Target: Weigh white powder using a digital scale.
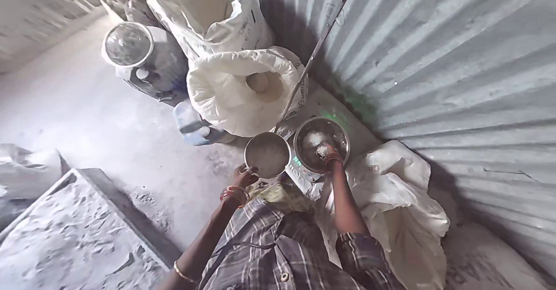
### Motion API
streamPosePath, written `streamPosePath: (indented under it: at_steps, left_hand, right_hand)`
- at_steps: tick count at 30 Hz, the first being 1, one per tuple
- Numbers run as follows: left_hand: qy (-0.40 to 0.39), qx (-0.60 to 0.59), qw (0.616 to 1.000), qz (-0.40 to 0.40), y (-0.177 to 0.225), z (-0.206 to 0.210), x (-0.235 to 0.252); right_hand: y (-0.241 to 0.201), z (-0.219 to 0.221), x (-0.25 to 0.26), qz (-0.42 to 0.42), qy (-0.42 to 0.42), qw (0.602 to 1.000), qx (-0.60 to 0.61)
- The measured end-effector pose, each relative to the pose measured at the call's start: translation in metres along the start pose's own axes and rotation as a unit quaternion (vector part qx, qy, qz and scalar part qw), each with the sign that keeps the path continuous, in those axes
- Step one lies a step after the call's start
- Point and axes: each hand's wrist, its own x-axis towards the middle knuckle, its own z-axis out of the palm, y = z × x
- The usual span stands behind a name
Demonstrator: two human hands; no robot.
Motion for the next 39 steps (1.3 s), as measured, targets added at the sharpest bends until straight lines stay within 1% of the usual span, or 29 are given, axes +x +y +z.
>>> streamPosePath:
  at_steps: [1,4,5,6,7,9,10,11,12,13,14,15,16,17,18,20,22,24,26,29,30,31,32,33,34,35,36,37,39]
  left_hand:
    - [-0.005,0.003,1.0,-0.004,0.001,0.001,0.002]
    - [-0.031,0.031,0.999,-0.003,0.008,0.008,0.011]
    - [-0.045,0.039,0.998,0.001,0.012,0.011,0.014]
    - [-0.056,0.051,0.997,0.013,0.015,0.015,0.018]
    - [-0.068,0.065,0.995,0.024,0.018,0.02,0.021]
    - [-0.091,0.097,0.99,0.042,0.026,0.033,0.022]
    - [-0.106,0.115,0.987,0.048,0.029,0.039,0.023]
    - [-0.118,0.132,0.983,0.056,0.031,0.047,0.025]
    - [-0.133,0.143,0.979,0.062,0.032,0.054,0.027]
    - [-0.154,0.151,0.974,0.063,0.033,0.06,0.029]
    - [-0.171,0.153,0.971,0.066,0.035,0.067,0.029]
    - [-0.187,0.152,0.968,0.071,0.037,0.072,0.028]
    - [-0.204,0.157,0.963,0.08,0.038,0.077,0.026]
    - [-0.218,0.165,0.958,0.089,0.039,0.08,0.025]
    - [-0.226,0.171,0.954,0.096,0.04,0.081,0.024]
    - [-0.242,0.177,0.949,0.102,0.042,0.08,0.017]
    - [-0.251,0.169,0.948,0.098,0.044,0.075,0.01]
    - [-0.257,0.152,0.95,0.096,0.045,0.068,0.005]
    - [-0.261,0.133,0.951,0.097,0.043,0.059,0.002]
    - [-0.275,0.115,0.95,0.092,0.038,0.05,-0.005]
    - [-0.282,0.112,0.948,0.096,0.035,0.047,-0.007]
    - [-0.292,0.114,0.944,0.1,0.033,0.044,-0.01]
    - [-0.309,0.121,0.938,0.103,0.033,0.041,-0.014]
    - [-0.328,0.123,0.931,0.1,0.033,0.037,-0.018]
    - [-0.344,0.125,0.926,0.094,0.033,0.035,-0.022]
    - [-0.356,0.131,0.921,0.089,0.032,0.033,-0.026]
    - [-0.369,0.145,0.914,0.084,0.029,0.032,-0.03]
    - [-0.382,0.162,0.906,0.084,0.025,0.032,-0.035]
    - [-0.413,0.192,0.886,0.087,0.018,0.032,-0.047]
  right_hand:
    - [-0.001,-0.004,-0.005,-0.005,-0.002,1.0,0.015]
    - [-0.002,-0.019,-0.012,-0.075,-0.01,0.986,-0.148]
    - [-0.009,-0.022,-0.017,-0.078,0.007,0.987,-0.137]
    - [-0.015,-0.024,-0.021,-0.06,0.024,0.996,-0.069]
    - [-0.023,-0.025,-0.028,-0.032,0.042,0.998,0.04]
    - [-0.047,-0.031,-0.044,0.005,0.049,0.972,0.229]
    - [-0.06,-0.034,-0.053,0.005,0.04,0.956,0.292]
    - [-0.073,-0.036,-0.063,-0.006,0.027,0.946,0.324]
    - [-0.085,-0.037,-0.075,-0.025,0.016,0.947,0.319]
    - [-0.092,-0.037,-0.09,-0.057,0.003,0.96,0.275]
    - [-0.098,-0.038,-0.105,-0.106,-0.011,0.975,0.196]
    - [-0.101,-0.038,-0.116,-0.164,-0.017,0.982,0.091]
    - [-0.103,-0.037,-0.124,-0.212,-0.019,0.977,-0.017]
    - [-0.108,-0.035,-0.134,-0.243,-0.019,0.964,-0.11]
    - [-0.111,-0.03,-0.142,-0.257,-0.017,0.949,-0.18]
    - [-0.115,-0.02,-0.159,-0.256,-0.003,0.93,-0.263]
    - [-0.114,-0.016,-0.179,-0.262,0.015,0.92,-0.291]
    - [-0.105,-0.015,-0.198,-0.321,0.059,0.906,-0.268]
    - [-0.083,-0.014,-0.212,-0.391,0.14,0.881,-0.229]
    - [-0.042,-0.013,-0.229,-0.413,0.215,0.866,-0.184]
    - [-0.028,-0.012,-0.235,-0.409,0.226,0.871,-0.154]
    - [-0.016,-0.011,-0.243,-0.391,0.223,0.887,-0.102]
    - [-0.006,-0.008,-0.253,-0.357,0.212,0.91,-0.017]
    - [0.001,-0.003,-0.264,-0.304,0.198,0.927,0.094]
    - [0.005,0.002,-0.273,-0.224,0.185,0.932,0.218]
    - [0.009,0.003,-0.278,-0.137,0.166,0.925,0.313]
    - [0.013,0.003,-0.284,-0.06,0.134,0.914,0.378]
    - [0.02,0.001,-0.29,-0.012,0.095,0.907,0.411]
    - [0.042,-0.003,-0.298,0.007,0.06,0.893,0.445]
